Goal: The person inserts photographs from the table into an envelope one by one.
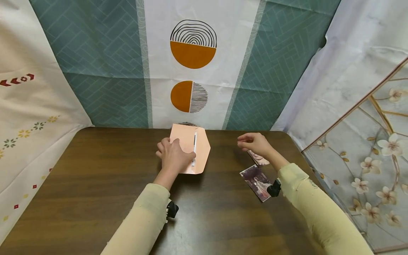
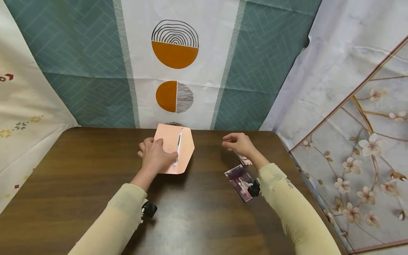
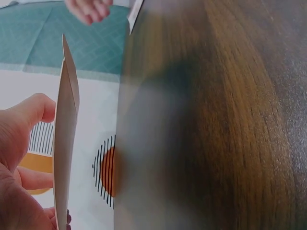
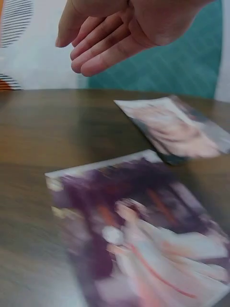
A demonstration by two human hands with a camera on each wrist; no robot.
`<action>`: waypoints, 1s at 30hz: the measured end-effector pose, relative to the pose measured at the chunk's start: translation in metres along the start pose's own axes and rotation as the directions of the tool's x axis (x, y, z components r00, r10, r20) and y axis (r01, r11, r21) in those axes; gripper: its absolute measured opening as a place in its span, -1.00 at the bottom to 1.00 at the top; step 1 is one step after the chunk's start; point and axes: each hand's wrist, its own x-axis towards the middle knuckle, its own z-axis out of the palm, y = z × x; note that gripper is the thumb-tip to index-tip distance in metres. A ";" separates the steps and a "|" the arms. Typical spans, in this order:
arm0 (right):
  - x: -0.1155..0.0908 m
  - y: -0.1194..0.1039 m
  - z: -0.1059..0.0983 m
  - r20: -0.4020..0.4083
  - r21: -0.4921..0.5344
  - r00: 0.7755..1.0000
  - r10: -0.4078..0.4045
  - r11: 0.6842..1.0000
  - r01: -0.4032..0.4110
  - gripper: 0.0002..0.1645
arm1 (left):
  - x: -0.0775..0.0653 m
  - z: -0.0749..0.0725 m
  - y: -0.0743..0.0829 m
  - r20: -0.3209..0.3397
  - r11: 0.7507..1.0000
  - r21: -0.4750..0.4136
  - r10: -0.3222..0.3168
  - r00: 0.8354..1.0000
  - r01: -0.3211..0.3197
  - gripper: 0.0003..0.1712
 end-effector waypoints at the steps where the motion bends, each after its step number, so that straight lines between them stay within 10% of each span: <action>1: -0.003 0.005 -0.002 -0.004 -0.015 1.000 0.001 1.000 -0.001 -0.48 | 0.000 0.000 -0.001 0.000 1.000 0.000 -0.002 1.000 0.002 -0.27; 30: -0.047 0.065 -0.007 0.027 -0.163 0.999 -0.027 0.986 0.031 -0.54 | 0.002 -0.002 -0.006 -0.009 1.000 0.015 0.001 1.000 -0.001 -0.21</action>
